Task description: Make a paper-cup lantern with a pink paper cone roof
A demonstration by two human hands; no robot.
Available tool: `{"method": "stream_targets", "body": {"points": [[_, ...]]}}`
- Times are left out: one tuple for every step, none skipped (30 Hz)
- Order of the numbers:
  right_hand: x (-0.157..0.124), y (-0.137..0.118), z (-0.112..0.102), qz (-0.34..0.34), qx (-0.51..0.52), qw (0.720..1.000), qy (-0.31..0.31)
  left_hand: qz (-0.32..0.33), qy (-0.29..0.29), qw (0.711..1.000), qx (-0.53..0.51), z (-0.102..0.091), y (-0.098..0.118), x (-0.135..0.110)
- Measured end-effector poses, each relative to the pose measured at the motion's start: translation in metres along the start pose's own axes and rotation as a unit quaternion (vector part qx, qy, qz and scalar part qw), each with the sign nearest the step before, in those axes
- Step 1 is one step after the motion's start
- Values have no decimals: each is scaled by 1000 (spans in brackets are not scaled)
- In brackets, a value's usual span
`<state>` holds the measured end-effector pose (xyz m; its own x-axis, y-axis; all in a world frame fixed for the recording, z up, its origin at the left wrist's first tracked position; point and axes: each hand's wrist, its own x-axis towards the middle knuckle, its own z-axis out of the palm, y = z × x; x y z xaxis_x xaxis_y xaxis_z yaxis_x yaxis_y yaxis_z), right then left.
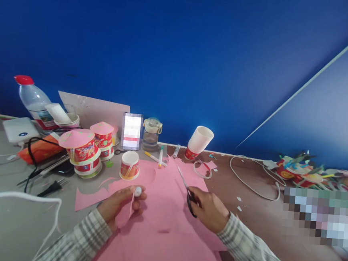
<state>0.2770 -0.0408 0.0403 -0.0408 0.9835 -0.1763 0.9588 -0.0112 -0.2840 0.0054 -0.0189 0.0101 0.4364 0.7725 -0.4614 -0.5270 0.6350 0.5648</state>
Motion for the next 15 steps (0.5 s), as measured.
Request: {"method": "stream_targets", "body": {"points": [[7, 1, 2, 12, -15, 1000, 17, -1, -2, 1000, 2, 0, -1, 0], [13, 1, 4, 16, -23, 999, 27, -1, -8, 1000, 5, 0, -2, 0], [19, 2, 5, 18, -30, 999, 35, -2, -19, 1000, 8, 1, -2, -1], [25, 2, 6, 19, -35, 998, 39, -1, -31, 999, 12, 1, -2, -1], [29, 1, 7, 16, -39, 998, 43, 0, -42, 999, 14, 1, -3, -1], [33, 1, 8, 11, -41, 998, 46, 0, -50, 999, 16, 2, -3, -2], [36, 0, 8, 5, -42, 998, 48, 0, -54, 998, 17, 3, -3, -2], [38, -2, 9, -3, -39, 998, 51, 1, -53, 998, 18, 4, -3, -2], [39, -3, 9, -10, -34, 998, 54, 1, -49, 999, 20, 5, -4, -3], [39, -5, 8, -18, -27, 998, 58, 2, -44, 999, 22, 5, -4, -3], [39, -8, 8, -29, -16, 997, 62, 5, -38, 999, 24, 6, -5, -3], [38, -11, 7, -42, -2, 997, 68, 10, -32, 999, 24, 6, -5, -3], [36, -16, 6, -59, 15, 996, 72, 15, -28, 999, 25, 6, -6, -3], [35, -21, 6, -77, 35, 994, 74, 21, -24, 999, 26, 6, -7, -2], [32, -27, 7, -97, 56, 991, 73, 25, -22, 999, 29, 6, -8, -2]]}}
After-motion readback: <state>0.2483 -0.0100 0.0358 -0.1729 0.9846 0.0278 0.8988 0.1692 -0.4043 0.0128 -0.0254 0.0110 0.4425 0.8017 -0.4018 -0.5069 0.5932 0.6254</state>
